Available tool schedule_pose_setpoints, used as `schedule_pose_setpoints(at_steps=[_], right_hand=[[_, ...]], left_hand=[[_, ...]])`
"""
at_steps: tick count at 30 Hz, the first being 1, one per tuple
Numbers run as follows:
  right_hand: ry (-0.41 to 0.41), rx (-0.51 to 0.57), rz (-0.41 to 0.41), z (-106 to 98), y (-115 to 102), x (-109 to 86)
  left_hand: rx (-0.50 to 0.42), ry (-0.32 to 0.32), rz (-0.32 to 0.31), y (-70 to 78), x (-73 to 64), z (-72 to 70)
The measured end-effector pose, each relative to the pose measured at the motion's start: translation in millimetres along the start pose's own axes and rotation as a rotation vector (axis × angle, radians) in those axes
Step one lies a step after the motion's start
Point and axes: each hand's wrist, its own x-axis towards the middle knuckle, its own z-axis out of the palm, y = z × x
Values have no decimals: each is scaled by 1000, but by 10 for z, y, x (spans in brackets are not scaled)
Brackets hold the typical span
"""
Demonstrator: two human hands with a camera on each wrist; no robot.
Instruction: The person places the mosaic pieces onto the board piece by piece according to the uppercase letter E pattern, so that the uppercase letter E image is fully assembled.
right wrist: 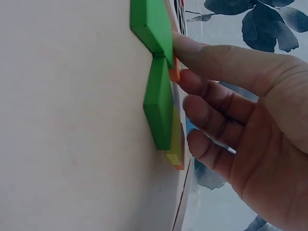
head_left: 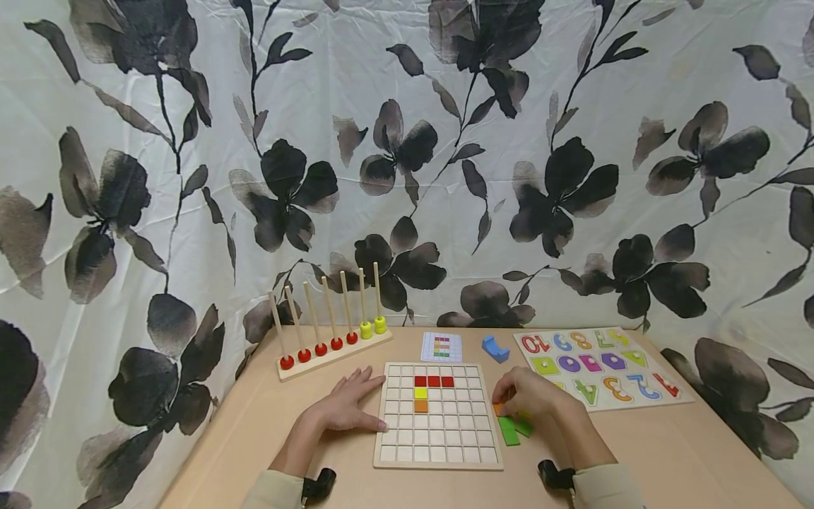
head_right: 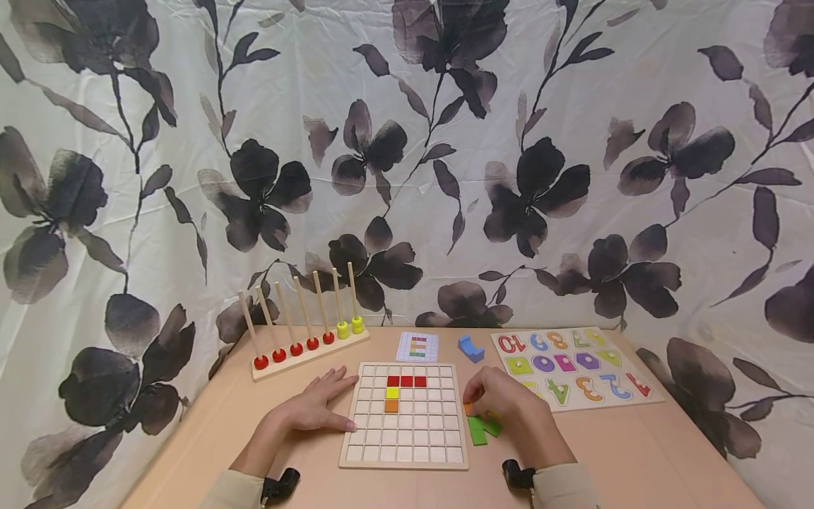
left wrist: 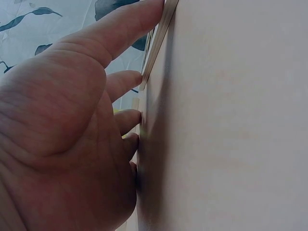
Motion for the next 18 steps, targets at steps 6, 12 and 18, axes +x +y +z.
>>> schedule_pose_setpoints(at_steps=[6,12,18], right_hand=[[18,27,23,7,24,22],[13,21,10,12,37,36],[-15,59,-17,11,39,52]], left_hand=[[-4,-2,-6,-1,3,4],[5,0,-4,-6,8,6],[5,-2,-6,-6,8,6]])
